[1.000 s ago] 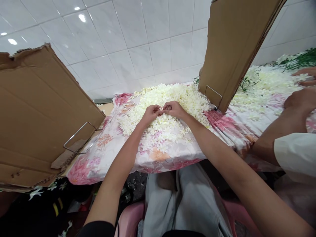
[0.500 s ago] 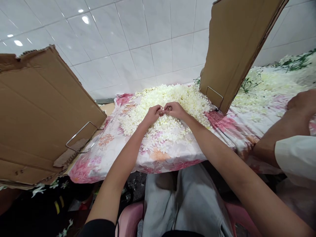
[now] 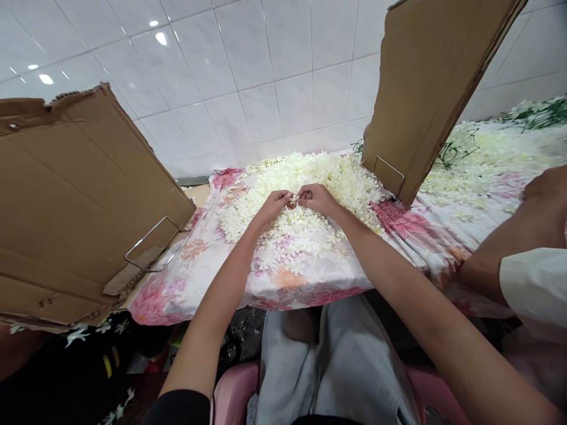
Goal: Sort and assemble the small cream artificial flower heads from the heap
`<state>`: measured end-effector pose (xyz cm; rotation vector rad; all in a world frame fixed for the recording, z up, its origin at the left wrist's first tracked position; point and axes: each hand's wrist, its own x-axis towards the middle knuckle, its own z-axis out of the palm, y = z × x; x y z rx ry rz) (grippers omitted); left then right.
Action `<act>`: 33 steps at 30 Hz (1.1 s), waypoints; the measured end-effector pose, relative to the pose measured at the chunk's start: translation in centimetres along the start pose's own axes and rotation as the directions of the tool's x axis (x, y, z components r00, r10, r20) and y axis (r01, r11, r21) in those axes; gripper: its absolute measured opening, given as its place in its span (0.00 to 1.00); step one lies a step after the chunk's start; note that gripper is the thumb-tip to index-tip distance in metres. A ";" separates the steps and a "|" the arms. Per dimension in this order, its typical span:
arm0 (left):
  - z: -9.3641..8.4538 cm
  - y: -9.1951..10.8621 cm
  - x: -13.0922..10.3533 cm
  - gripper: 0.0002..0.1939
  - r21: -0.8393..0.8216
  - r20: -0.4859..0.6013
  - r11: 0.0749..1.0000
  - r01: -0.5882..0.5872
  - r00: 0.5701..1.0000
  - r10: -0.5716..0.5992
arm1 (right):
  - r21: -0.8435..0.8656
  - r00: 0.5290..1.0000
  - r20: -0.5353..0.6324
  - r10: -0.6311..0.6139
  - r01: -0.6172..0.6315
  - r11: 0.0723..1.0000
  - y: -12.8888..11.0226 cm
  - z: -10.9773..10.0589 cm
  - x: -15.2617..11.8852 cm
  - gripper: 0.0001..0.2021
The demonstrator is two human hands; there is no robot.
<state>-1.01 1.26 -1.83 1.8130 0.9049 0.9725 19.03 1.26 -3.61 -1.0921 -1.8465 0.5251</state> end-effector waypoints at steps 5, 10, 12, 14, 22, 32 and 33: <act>-0.5 0.3 -0.4 0.28 -0.012 0.053 1.000 0.016 0.998 -0.015 | 0.008 1.000 0.006 -0.014 0.014 1.000 -0.1 -0.1 -0.1 0.06; 0.1 -0.2 -0.2 0.31 0.145 -0.059 0.989 -0.023 0.998 0.032 | 0.022 0.999 0.020 -0.044 0.043 0.999 0.2 0.0 0.0 0.08; 0.1 -0.3 -0.1 0.30 0.199 -0.087 0.979 -0.036 0.995 0.054 | 0.046 0.998 0.027 -0.062 0.061 0.997 0.3 0.1 -0.1 0.09; 0.1 -0.3 -0.2 0.30 0.190 -0.081 0.982 -0.014 0.996 0.030 | 0.070 0.997 0.022 -0.067 0.066 0.995 0.4 0.1 -0.1 0.10; 0.5 0.1 0.1 0.19 0.006 -0.056 0.999 0.040 0.998 -0.040 | 0.141 0.998 -0.039 0.042 -0.036 0.989 0.0 0.3 0.2 0.16; 0.8 -0.3 0.2 0.22 -0.023 -0.089 0.998 0.060 0.994 -0.062 | 0.116 0.998 -0.064 0.010 -0.003 0.993 0.2 0.1 0.2 0.13; 0.9 -0.4 0.2 0.22 -0.005 -0.096 0.999 0.045 0.994 -0.045 | 0.106 0.998 -0.070 -0.006 0.013 0.994 0.4 0.2 0.3 0.14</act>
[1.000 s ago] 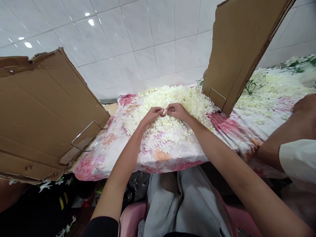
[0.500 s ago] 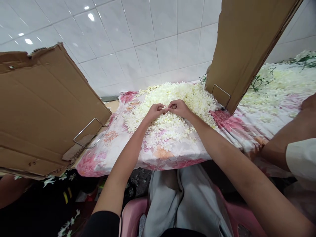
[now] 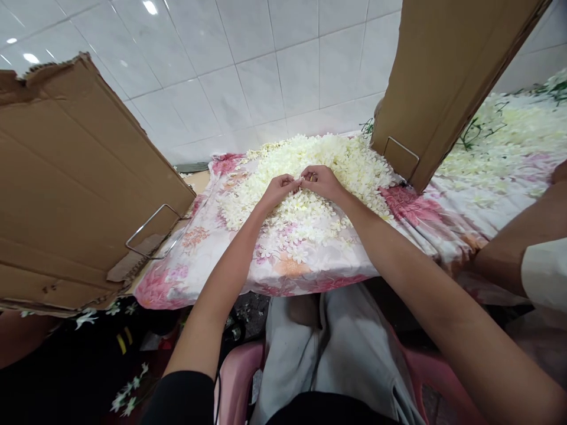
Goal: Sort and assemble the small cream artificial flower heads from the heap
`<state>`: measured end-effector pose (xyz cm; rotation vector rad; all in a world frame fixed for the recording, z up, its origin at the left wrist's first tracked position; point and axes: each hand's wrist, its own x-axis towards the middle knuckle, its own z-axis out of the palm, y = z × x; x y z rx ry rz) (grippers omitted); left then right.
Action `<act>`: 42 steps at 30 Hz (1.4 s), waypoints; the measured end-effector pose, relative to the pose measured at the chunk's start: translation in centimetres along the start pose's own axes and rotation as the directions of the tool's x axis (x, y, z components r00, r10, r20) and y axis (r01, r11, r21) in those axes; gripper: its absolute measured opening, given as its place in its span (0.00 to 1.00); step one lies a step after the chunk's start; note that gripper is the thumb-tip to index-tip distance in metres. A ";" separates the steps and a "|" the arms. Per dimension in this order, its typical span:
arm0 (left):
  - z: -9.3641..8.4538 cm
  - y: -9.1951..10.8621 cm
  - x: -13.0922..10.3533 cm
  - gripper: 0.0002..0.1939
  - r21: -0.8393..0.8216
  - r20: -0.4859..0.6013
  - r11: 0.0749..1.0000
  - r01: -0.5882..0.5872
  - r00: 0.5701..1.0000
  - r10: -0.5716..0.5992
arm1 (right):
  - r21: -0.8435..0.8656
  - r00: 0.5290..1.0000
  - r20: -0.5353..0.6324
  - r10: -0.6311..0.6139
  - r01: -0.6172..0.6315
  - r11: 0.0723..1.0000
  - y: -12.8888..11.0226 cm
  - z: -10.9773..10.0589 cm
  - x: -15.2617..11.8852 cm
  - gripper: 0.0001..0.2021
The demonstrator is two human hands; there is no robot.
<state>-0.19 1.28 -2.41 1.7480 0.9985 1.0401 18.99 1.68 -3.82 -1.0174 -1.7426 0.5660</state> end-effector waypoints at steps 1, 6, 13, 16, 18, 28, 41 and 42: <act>0.1 -0.1 0.0 0.23 0.016 -0.007 1.000 -0.019 1.000 0.019 | -0.009 1.000 -0.002 -0.015 0.015 1.000 0.2 0.0 0.0 0.15; 0.1 -0.4 0.0 0.24 0.076 0.007 0.993 -0.094 0.996 0.093 | -0.031 0.999 0.010 -0.035 0.035 0.999 0.4 0.0 0.2 0.16; -0.3 0.2 -0.1 0.18 0.125 0.076 0.985 -0.120 0.991 0.111 | -0.069 0.999 0.025 -0.026 0.028 0.997 0.2 -0.2 0.1 0.16; -0.4 0.1 0.1 0.14 0.120 0.084 0.986 -0.115 0.991 0.105 | -0.077 0.999 0.035 -0.028 0.031 0.997 0.2 -0.3 0.2 0.14; -0.3 0.0 0.3 0.12 0.108 0.073 0.989 -0.099 0.993 0.091 | -0.081 0.999 0.033 -0.027 0.029 0.996 0.3 -0.2 0.2 0.13; 0.1 0.0 0.2 0.06 0.126 0.008 0.990 -0.055 0.998 0.055 | -0.073 1.000 0.030 -0.006 0.008 0.997 0.4 -0.2 0.3 0.14; -0.1 -0.6 0.5 0.14 0.148 0.033 0.984 -0.098 0.995 0.094 | -0.101 1.000 0.023 0.005 -0.002 0.995 0.3 -0.1 0.3 0.09; -0.2 -0.7 0.6 0.14 0.145 0.027 0.985 -0.097 0.995 0.095 | -0.102 1.000 0.018 0.002 -0.001 0.995 0.3 -0.1 0.3 0.09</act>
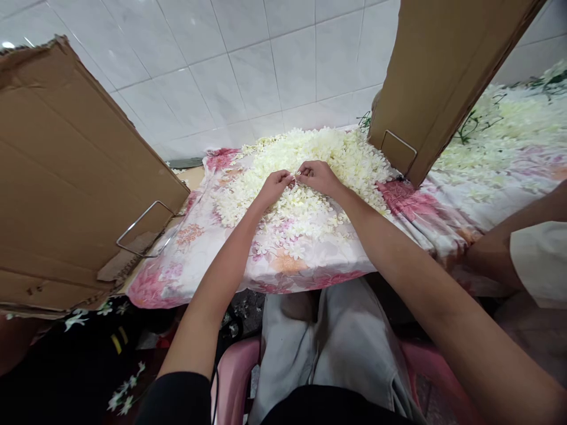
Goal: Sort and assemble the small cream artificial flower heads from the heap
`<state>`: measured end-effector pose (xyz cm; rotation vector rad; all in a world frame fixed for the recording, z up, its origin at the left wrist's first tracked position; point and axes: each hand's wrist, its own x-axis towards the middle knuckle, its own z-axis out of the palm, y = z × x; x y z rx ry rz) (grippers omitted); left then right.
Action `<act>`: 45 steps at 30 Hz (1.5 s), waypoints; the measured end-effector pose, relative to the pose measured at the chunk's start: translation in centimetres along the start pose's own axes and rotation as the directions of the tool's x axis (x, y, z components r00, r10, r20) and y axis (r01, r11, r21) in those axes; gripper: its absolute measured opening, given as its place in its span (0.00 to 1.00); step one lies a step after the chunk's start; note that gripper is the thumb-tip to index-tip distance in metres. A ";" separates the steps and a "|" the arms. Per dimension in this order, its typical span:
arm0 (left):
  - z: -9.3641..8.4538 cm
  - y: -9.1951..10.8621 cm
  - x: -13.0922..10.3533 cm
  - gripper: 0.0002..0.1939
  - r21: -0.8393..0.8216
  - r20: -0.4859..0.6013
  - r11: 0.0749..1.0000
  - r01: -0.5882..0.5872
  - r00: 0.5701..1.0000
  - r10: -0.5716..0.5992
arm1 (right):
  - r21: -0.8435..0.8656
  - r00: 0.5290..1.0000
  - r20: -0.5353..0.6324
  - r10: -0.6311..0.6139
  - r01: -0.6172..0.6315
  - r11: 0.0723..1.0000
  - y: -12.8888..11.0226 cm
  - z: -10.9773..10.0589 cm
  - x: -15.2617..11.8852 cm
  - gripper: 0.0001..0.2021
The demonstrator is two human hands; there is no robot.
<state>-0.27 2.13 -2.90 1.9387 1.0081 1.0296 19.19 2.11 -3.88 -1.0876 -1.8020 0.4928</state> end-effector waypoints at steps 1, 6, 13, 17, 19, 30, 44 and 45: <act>0.0 -0.1 0.1 0.14 -0.010 -0.009 1.000 0.002 1.000 -0.002 | 0.000 1.000 -0.004 -0.001 0.001 1.000 0.0 0.0 0.0 0.09; 0.0 -0.5 0.1 0.15 -0.025 -0.009 1.000 -0.002 1.000 0.002 | 0.039 1.000 0.006 0.018 -0.018 0.999 0.2 0.2 -0.1 0.09; 0.3 -0.8 -0.2 0.15 -0.172 -0.102 0.984 -0.051 0.994 0.034 | 0.093 1.000 0.002 0.005 -0.006 0.996 0.3 0.3 -0.2 0.08; 0.3 -0.5 -0.5 0.19 -0.162 -0.097 0.982 -0.102 0.991 0.087 | 0.069 1.000 0.013 0.000 -0.001 0.998 0.2 0.2 -0.2 0.08; 0.2 -0.3 -0.5 0.20 -0.164 -0.088 0.981 -0.108 0.992 0.094 | 0.053 1.000 0.014 0.006 -0.006 0.999 0.2 0.2 -0.2 0.08; 0.4 -0.2 -0.4 0.18 -0.171 -0.080 0.983 -0.072 0.995 0.059 | 0.023 0.999 0.031 0.025 -0.026 0.999 -0.3 0.1 -0.3 0.07; 0.3 -0.9 -0.4 0.23 -0.125 -0.087 0.990 -0.069 0.995 0.058 | 0.004 0.998 0.044 0.039 -0.040 0.999 -0.7 0.0 -0.4 0.05; 0.3 -0.9 -0.4 0.22 -0.125 -0.083 0.990 -0.067 0.995 0.057 | 0.001 0.998 0.047 0.034 -0.034 0.999 -0.7 -0.1 -0.5 0.05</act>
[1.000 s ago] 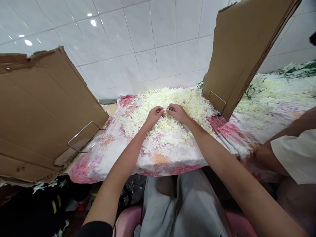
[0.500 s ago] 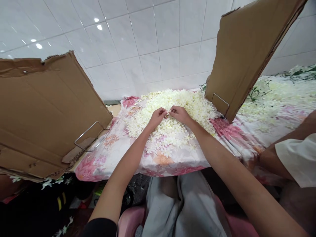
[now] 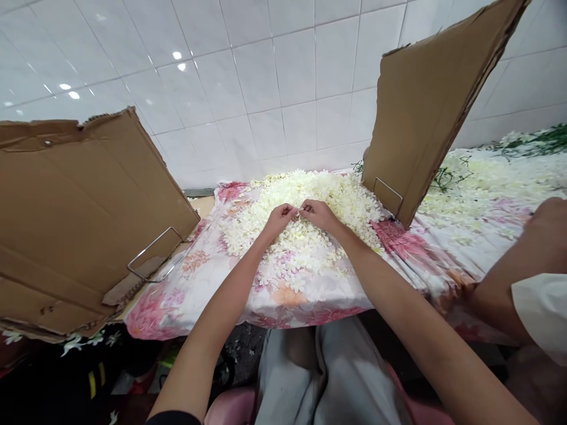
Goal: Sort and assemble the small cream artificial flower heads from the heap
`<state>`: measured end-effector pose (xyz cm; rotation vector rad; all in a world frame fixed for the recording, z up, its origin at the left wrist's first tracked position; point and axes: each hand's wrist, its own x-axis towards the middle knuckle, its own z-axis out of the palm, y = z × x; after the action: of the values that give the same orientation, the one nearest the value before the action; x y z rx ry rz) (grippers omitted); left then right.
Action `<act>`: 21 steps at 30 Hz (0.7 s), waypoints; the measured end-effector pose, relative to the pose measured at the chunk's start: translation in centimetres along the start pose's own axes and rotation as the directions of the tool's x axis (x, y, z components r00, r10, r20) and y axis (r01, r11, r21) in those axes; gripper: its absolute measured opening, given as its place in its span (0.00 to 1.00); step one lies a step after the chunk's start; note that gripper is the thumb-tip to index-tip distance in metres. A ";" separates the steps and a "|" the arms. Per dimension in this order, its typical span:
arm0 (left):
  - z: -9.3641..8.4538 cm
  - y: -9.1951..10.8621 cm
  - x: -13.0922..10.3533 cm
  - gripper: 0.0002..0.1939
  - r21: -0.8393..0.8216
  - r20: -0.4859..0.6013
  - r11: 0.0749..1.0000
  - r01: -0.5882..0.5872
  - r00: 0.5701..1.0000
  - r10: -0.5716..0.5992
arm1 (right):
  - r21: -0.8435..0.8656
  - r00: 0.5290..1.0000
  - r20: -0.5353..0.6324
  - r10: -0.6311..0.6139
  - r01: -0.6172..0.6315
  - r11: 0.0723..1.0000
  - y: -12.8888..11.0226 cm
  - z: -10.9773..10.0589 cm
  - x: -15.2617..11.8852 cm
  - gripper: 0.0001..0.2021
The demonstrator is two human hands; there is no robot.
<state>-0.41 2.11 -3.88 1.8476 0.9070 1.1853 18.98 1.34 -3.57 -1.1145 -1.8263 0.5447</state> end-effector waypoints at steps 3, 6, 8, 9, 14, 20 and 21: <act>0.0 0.2 0.1 0.19 -0.013 0.011 1.000 0.018 1.000 -0.018 | -0.022 1.000 0.007 -0.018 0.018 1.000 0.0 0.0 0.0 0.05; 0.0 0.4 0.2 0.15 -0.018 0.013 0.999 0.038 0.999 -0.037 | -0.040 1.000 0.007 -0.021 0.021 0.999 -0.1 -0.1 -0.1 0.04; 0.1 0.5 0.2 0.13 -0.017 0.008 0.999 0.049 0.999 -0.049 | -0.039 1.000 0.006 -0.012 0.013 0.999 -0.2 -0.1 -0.1 0.04; 0.1 0.5 0.2 0.12 -0.016 0.005 0.998 0.053 0.999 -0.053 | -0.039 1.000 0.007 -0.008 0.008 0.999 -0.2 -0.1 -0.1 0.04; 0.2 0.6 0.1 0.09 0.002 0.005 0.998 0.063 0.998 -0.063 | -0.059 1.000 0.012 -0.005 0.006 0.998 -0.2 -0.2 -0.1 0.04; 0.3 0.7 0.0 0.12 0.081 0.015 0.996 0.037 0.999 -0.039 | -0.100 1.000 0.022 -0.004 0.006 0.995 -0.3 -0.2 -0.1 0.04; 0.3 0.7 -0.1 0.14 0.095 0.015 0.995 0.024 1.000 -0.025 | -0.097 1.000 0.021 -0.005 0.007 0.995 -0.4 -0.2 -0.1 0.04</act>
<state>-0.09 1.62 -3.38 1.9127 0.9894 1.1283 19.01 1.05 -3.26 -1.1720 -1.8908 0.4700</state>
